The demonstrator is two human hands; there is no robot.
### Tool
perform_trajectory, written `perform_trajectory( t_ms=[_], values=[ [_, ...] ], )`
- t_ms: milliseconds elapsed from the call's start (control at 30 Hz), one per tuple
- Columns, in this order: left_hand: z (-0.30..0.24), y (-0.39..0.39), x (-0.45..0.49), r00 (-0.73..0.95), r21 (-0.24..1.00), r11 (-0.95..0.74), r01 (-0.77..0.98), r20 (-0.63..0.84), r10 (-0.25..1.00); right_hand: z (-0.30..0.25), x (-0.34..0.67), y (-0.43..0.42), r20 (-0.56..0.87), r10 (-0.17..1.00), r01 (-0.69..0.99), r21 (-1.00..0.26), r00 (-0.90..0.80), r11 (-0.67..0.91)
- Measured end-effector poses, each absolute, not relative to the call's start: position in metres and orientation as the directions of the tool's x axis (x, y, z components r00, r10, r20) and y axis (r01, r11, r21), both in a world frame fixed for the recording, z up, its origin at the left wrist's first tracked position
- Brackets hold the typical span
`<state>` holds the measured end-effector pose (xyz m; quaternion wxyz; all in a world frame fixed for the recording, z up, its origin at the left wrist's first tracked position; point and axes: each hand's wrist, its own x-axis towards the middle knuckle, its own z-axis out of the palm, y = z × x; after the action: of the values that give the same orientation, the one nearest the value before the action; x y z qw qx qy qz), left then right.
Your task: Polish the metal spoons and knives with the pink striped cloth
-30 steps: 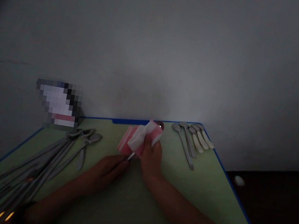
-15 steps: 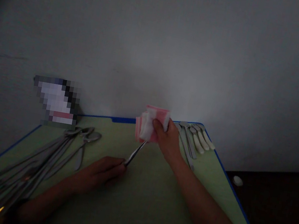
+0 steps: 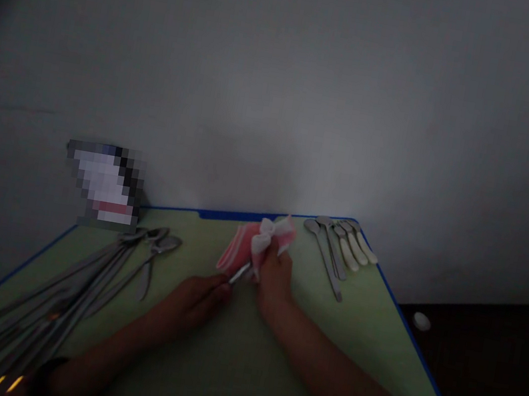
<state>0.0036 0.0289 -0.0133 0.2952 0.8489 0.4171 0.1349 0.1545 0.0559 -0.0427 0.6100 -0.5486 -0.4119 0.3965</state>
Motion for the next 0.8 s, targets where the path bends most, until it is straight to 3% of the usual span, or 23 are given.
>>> perform_trajectory(
  t_ms=[167, 433, 533, 667, 800],
  values=[
    [-0.019, 0.026, 0.010, 0.569, 0.482, -0.507, 0.715, 0.020, 0.822, -0.034, 0.148, 0.043, 0.070, 0.943, -0.023, -0.996, 0.326, 0.082],
    [-0.001, 0.040, -0.006, 0.557, 0.589, -0.501, 0.634, 0.102, 0.824, -0.022, 0.166, 0.051, 0.285, 0.925, 0.218, -0.948, 0.251, 0.233],
    [0.021, 0.043, -0.019, 0.364, 0.644, -0.379, 0.664, 0.164, 0.917, -0.026, 0.165, 0.052, 0.352, 0.915, 0.320, -0.905, 0.198, 0.279],
    [0.051, 0.040, -0.025, 0.361, 0.611, -0.401, 0.682, 0.196, 0.912, -0.027, 0.157, 0.041, 0.443, 0.890, 0.385, -0.806, -0.110, 0.449],
    [0.057, 0.036, -0.025, 0.365, 0.485, -0.417, 0.768, 0.204, 0.908, -0.028, 0.153, 0.031, 0.402, 0.806, 0.457, -0.673, -0.434, 0.582]
  ],
)
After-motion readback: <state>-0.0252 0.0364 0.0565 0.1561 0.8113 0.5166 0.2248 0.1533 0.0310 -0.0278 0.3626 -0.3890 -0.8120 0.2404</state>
